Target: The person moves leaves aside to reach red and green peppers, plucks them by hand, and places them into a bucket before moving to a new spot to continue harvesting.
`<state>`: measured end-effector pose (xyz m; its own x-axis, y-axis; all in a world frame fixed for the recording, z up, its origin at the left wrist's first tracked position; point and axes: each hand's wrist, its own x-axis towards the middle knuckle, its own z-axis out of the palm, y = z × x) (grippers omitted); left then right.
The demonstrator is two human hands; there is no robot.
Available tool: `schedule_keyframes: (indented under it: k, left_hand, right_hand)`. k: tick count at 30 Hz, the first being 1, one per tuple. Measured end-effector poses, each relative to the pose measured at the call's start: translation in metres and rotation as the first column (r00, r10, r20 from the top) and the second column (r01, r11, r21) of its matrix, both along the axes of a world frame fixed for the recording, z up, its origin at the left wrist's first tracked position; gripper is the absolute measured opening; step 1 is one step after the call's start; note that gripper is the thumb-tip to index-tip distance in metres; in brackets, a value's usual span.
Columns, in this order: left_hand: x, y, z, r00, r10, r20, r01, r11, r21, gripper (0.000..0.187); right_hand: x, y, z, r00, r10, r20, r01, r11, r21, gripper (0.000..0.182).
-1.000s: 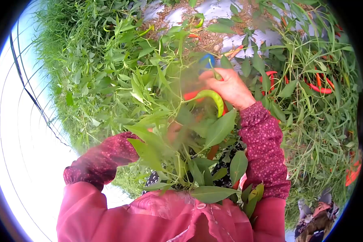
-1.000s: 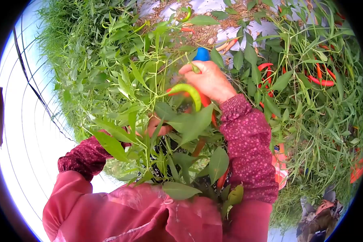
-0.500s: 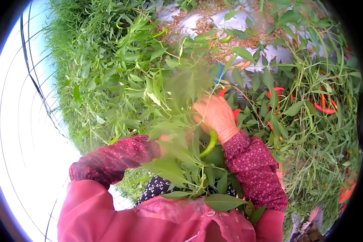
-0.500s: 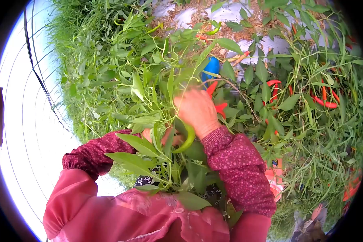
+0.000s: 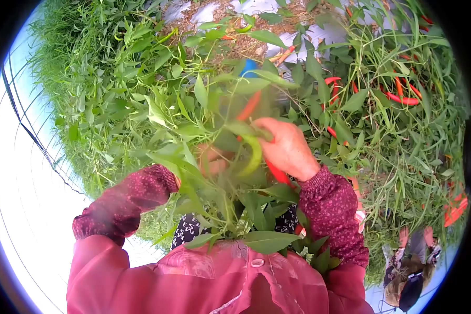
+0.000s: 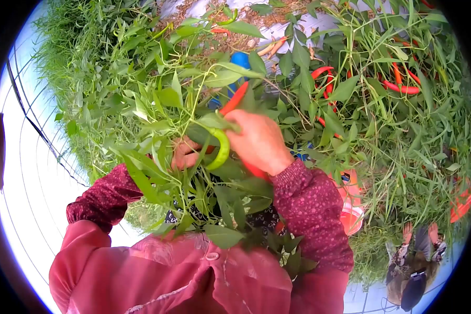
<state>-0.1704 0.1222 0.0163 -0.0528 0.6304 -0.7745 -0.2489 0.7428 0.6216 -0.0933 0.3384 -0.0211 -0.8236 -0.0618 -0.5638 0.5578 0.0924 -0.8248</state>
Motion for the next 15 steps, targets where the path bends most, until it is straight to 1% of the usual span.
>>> schedule_keyframes:
  k: [1,2,3,4,5,6,7,8,9,10,11,12,13,14,15]
  left_hand:
    - [-0.005,0.006,0.001,0.984,-0.077,-0.159,0.084,0.996,0.035,0.044]
    - [-0.006,0.01,0.004,0.985,-0.08,-0.152,0.085,0.996,0.027,0.044]
    - [-0.006,0.013,0.007,0.966,-0.023,-0.259,0.07,0.983,0.17,0.041]
    - [-0.005,0.014,0.007,0.933,0.046,-0.357,0.072,0.947,0.313,0.038]
    - [-0.006,-0.002,0.003,0.935,0.039,-0.351,0.075,0.95,0.304,0.038]
    - [-0.008,-0.03,-0.002,0.892,-0.084,-0.444,0.22,0.939,0.265,0.04]
    - [-0.01,-0.043,-0.002,0.826,-0.202,-0.526,0.359,0.908,0.215,0.043]
    - [-0.008,-0.053,-0.002,0.831,-0.21,-0.514,0.36,0.909,0.209,0.043]
    - [-0.01,-0.055,0.002,0.972,-0.019,-0.233,0.037,0.997,0.072,0.05]
    - [-0.012,-0.055,0.008,0.969,0.248,0.015,-0.242,0.957,-0.16,0.057]
    - [-0.016,-0.053,0.014,0.825,0.537,0.175,-0.425,0.794,-0.434,0.065]
    - [-0.013,-0.041,0.034,0.722,0.692,0.028,-0.593,0.639,-0.49,0.059]
    - [-0.022,-0.023,0.042,0.723,0.691,0.027,-0.59,0.637,-0.497,0.059]
    - [-0.033,-0.005,0.047,0.972,0.219,-0.078,-0.23,0.958,-0.17,0.054]
    - [-0.039,0.005,0.047,0.908,-0.254,-0.333,0.297,0.951,0.085,0.049]
  right_hand:
    - [0.006,0.01,-0.011,0.994,-0.085,0.068,0.087,0.996,-0.029,0.026]
    - [0.01,0.02,-0.026,0.975,-0.083,0.206,0.115,0.982,-0.148,0.025]
    - [0.012,0.026,-0.029,0.891,-0.187,0.414,0.35,0.862,-0.365,0.024]
    - [0.021,0.032,-0.044,0.828,-0.216,0.518,0.481,0.747,-0.459,0.027]
    - [0.029,0.035,-0.059,0.753,-0.219,0.621,0.605,0.602,-0.521,0.03]
    - [0.034,0.037,-0.066,0.708,-0.258,0.658,0.68,0.504,-0.533,0.031]
    - [0.037,0.036,-0.069,0.656,-0.292,0.696,0.745,0.398,-0.535,0.031]
    - [0.038,0.035,-0.071,0.62,-0.329,0.712,0.781,0.35,-0.518,0.02]
    - [0.04,0.031,-0.077,0.61,-0.322,0.724,0.788,0.34,-0.513,0.02]
    - [0.04,0.027,-0.084,0.638,-0.325,0.698,0.764,0.374,-0.525,0.018]
    - [0.038,0.024,-0.091,0.67,-0.327,0.666,0.736,0.408,-0.54,0.016]
    - [0.028,0.014,-0.09,0.706,-0.357,0.611,0.697,0.505,-0.51,0.011]
    - [0.016,0.007,-0.086,0.759,-0.324,0.565,0.628,0.594,-0.504,0.011]
    - [0.006,-0.002,-0.082,0.836,-0.257,0.484,0.509,0.692,-0.512,0.012]
    - [-0.005,-0.012,-0.077,0.898,-0.177,0.402,0.379,0.775,-0.506,0.013]
